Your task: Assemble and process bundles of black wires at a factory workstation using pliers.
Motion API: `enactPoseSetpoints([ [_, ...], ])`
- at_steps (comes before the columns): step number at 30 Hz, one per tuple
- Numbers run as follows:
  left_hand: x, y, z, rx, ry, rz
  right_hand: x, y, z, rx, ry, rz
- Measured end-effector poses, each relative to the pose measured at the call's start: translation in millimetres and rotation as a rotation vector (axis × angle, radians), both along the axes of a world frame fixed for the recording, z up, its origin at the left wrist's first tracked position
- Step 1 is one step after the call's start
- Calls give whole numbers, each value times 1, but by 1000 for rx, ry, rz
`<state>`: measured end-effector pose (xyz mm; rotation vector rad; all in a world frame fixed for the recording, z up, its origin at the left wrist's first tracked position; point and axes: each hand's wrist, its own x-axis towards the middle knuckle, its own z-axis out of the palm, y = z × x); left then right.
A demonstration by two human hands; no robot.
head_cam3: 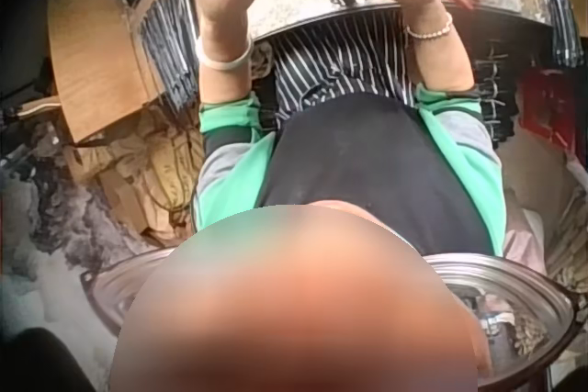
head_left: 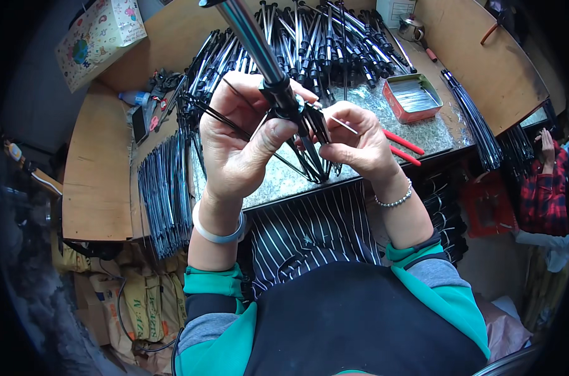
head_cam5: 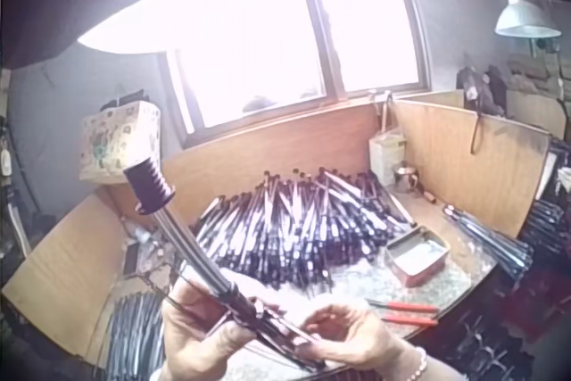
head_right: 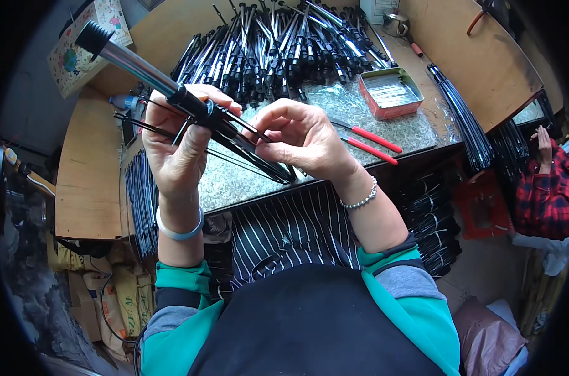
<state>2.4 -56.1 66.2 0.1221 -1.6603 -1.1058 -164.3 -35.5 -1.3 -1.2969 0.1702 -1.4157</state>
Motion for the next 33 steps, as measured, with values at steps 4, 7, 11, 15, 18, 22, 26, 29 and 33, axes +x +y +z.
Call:
enactPoseSetpoints([
  [4, -2, 3, -3, -45, 19, 27, 7, 8, -1, -270, 116, -330],
  [7, -9, 9, -2, -28, 89, 13, 12, 14, -8, -492, 289, -672],
  [11, -9, 8, -3, 30, 93, -35, 15, 16, -8, -629, 336, -828],
  [15, -6, 3, -5, 27, 102, -33, 16, 14, -9, -625, 360, -865],
  [18, -8, 5, -6, 33, 103, -30, 16, 10, -9, -565, 332, -836],
  [22, -11, 5, -8, 26, 145, -14, 15, 15, -7, -630, 409, -900],
  [26, -12, 5, -11, -72, 170, 74, 20, 15, -8, -624, 398, -936],
  [29, -15, 5, -11, -57, 165, 81, 20, 13, -11, -570, 367, -897],
  [33, -19, 10, -11, -70, 203, 173, 23, 16, -8, -584, 419, -976],
])
